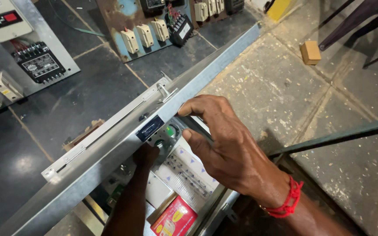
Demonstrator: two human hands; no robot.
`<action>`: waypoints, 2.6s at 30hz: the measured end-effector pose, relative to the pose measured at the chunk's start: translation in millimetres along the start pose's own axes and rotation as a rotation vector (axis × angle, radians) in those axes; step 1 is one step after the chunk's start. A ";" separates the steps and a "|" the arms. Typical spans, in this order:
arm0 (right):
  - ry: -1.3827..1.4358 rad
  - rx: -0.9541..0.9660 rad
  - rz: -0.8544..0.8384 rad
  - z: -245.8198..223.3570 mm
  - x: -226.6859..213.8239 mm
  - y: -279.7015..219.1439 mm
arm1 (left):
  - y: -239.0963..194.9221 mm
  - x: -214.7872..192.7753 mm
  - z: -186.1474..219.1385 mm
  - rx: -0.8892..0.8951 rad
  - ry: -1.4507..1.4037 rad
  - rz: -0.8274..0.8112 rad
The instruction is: The person unboxes various electrical components, including meters and terminal blocks, and places them onto a metal mounting plate alongside a bundle of multicolored wires.
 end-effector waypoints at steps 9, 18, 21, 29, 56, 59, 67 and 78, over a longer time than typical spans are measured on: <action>-0.038 -0.097 0.016 3.0 -1.1 1.5 | -19.4 -136.0 107.0 -0.093 -0.110 -0.111; -0.146 0.038 -0.246 10.6 1.3 0.5 | -77.8 -328.5 240.0 -0.015 -0.114 -0.272; -0.133 0.013 -0.266 1.4 -1.3 5.2 | -71.7 -356.6 268.1 0.108 -0.072 -0.363; -0.198 0.333 -0.595 18.8 1.8 -19.4 | -52.2 -336.9 233.5 0.227 0.142 -0.381; -0.218 1.399 -0.176 -19.5 -221.2 -297.5 | -57.9 -318.6 227.0 -0.087 -0.390 -0.915; -0.186 1.202 -0.094 -11.4 -230.0 -342.3 | -60.5 -312.9 222.2 -0.163 -0.384 -0.945; -0.070 1.431 -0.036 1.1 -251.3 -427.4 | -61.4 -306.0 211.1 -0.241 -0.320 -0.908; -0.548 0.669 -0.239 -44.5 -212.6 -264.8 | -68.8 -309.2 213.5 -0.152 -0.407 -0.805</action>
Point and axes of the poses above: each hand's wrist, its own y-axis towards the middle knuckle, its own x-axis out of the palm, z = x × y, the point moved 5 cm from there along y, towards the middle knuckle
